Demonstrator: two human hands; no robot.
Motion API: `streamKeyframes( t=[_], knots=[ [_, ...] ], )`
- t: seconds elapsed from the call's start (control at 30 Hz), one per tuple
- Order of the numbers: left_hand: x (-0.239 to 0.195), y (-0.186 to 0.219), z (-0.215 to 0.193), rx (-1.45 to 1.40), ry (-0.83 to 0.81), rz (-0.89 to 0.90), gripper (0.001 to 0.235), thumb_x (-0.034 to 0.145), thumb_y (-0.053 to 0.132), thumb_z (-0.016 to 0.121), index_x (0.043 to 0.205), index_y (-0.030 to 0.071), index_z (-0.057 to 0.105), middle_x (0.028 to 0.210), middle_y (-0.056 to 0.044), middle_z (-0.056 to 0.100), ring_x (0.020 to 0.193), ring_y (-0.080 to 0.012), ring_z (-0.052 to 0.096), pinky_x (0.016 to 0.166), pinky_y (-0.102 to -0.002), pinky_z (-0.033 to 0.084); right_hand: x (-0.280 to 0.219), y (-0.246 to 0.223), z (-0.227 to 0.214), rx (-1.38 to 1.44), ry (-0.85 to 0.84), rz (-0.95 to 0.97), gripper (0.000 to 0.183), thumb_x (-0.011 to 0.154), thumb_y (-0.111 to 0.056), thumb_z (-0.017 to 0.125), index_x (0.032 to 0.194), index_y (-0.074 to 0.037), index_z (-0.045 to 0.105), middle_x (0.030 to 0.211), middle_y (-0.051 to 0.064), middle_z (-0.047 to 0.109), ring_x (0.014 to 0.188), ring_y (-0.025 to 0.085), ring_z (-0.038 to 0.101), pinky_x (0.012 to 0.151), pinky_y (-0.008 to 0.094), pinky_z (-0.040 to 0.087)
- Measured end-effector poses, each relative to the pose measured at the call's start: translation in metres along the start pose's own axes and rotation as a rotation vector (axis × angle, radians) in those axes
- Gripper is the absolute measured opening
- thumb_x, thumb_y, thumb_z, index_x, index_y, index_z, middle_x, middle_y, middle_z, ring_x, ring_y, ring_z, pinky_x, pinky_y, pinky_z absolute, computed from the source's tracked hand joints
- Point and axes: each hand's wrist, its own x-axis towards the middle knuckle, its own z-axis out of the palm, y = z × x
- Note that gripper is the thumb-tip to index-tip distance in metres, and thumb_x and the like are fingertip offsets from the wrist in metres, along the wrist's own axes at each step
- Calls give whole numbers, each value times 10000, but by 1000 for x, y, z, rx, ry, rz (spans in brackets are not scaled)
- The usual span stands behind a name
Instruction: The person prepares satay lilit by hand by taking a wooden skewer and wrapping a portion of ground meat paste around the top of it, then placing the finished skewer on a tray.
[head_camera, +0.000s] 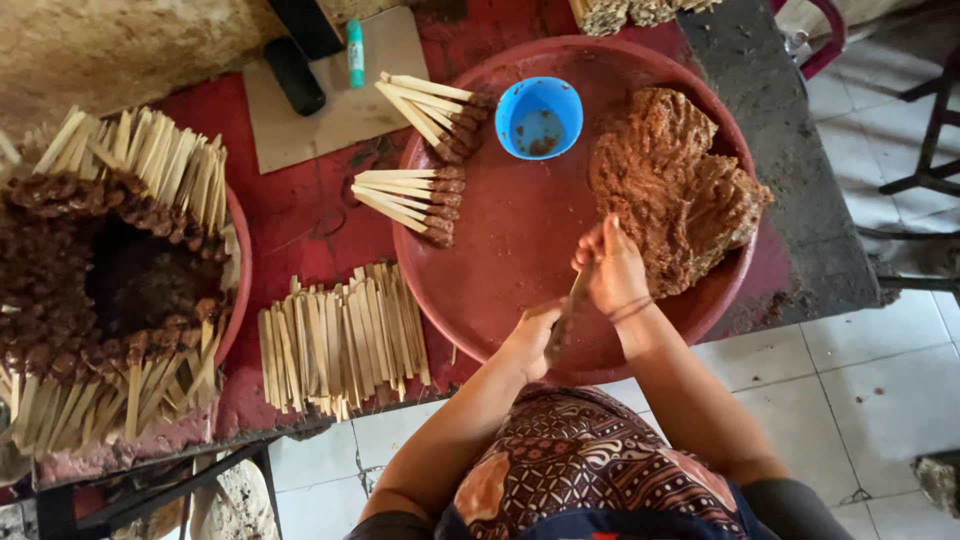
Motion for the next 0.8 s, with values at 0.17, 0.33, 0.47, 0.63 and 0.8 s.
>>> streamKeyframes(
  t=[0.17,0.33,0.47,0.63,0.8],
  knots=[
    [-15,24,20,23,-19,62,148,918,228,681,998,105,663,618,-109,597,422,-158,574,311,-180,350,-23,-22,16,8,-24,-51,190,986,-159,474,1116,-47,557,1041,188,669,891,347,706,768,434,610],
    [-9,28,16,-36,-40,-8,203,968,264,573,1043,98,662,721,-111,669,533,-145,609,403,-182,375,-35,-53,26,130,-123,95,404,821,0,486,1212,-41,582,1220,258,629,1113,405,637,954,479,530],
    [-15,31,11,238,-55,345,179,894,79,659,1043,-20,652,659,-108,606,476,-172,612,389,-238,491,-37,-60,21,275,-123,334,656,858,-556,451,1250,-49,591,1265,251,603,1216,435,542,951,428,413],
    [3,15,0,1419,316,1287,222,990,328,536,1050,121,591,590,-36,500,483,-219,592,442,-326,500,-37,-51,20,291,-94,389,904,815,-804,274,1247,-65,563,1364,243,551,1258,401,529,876,436,451],
    [-18,18,11,1212,248,1294,166,907,172,576,1071,170,596,769,-90,593,640,-306,651,563,-414,548,-49,-65,41,262,-54,389,1023,809,-800,107,1444,-43,372,1514,253,381,1416,428,343,1143,516,170]
  ],
)
